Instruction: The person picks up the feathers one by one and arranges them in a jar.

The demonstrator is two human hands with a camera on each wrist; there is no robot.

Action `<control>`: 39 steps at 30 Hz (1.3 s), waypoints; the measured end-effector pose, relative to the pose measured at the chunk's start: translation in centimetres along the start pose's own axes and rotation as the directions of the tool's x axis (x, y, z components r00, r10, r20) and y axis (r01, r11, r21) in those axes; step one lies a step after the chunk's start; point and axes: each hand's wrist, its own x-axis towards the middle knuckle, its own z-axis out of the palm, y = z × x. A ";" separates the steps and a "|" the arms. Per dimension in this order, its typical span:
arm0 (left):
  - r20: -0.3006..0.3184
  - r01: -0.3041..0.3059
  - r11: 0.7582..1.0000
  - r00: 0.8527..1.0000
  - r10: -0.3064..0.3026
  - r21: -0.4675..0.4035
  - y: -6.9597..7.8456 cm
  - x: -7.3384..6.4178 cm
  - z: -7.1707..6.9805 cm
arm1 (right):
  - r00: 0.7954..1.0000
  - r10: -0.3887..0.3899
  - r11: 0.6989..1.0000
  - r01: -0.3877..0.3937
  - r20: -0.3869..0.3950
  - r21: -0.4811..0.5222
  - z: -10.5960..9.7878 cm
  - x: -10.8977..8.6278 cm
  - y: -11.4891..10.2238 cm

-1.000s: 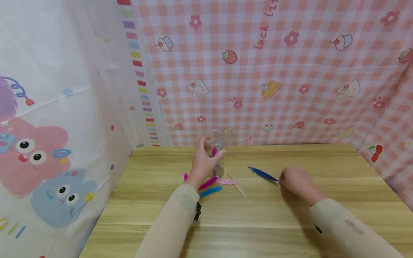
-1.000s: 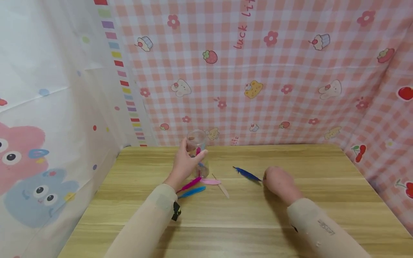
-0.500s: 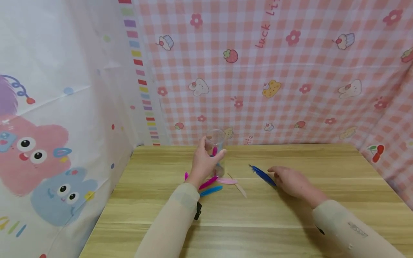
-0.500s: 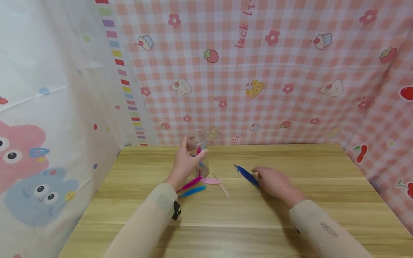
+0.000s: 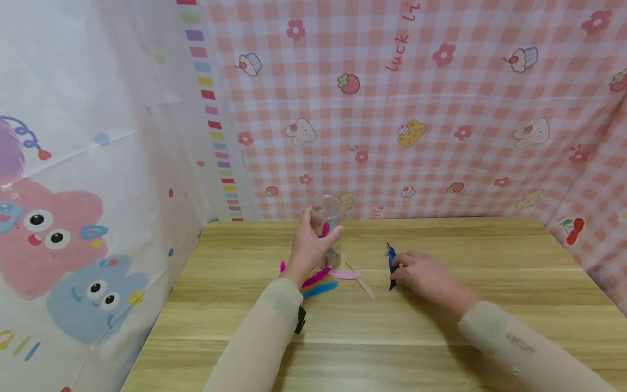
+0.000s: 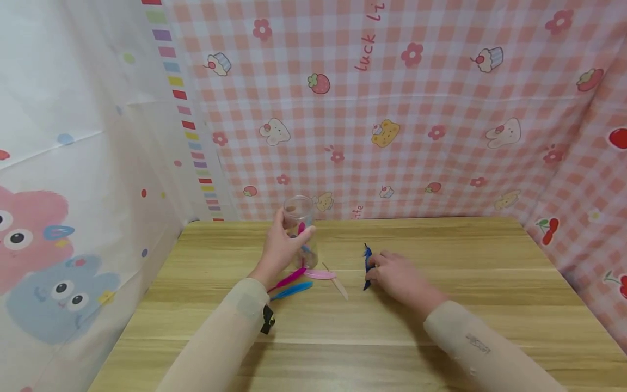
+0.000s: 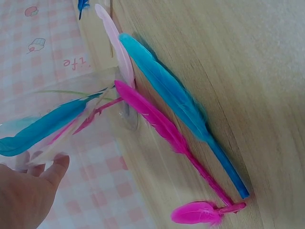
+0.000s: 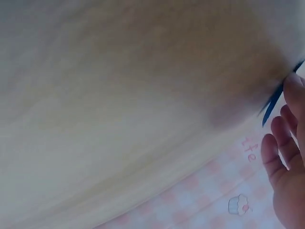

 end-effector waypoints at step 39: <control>-0.008 0.006 1.000 1.000 -0.006 0.016 0.2 0.0 -0.1 | 0.984 0.138 0.989 -0.132 0.111 -0.059 0.9 0.9 -2.2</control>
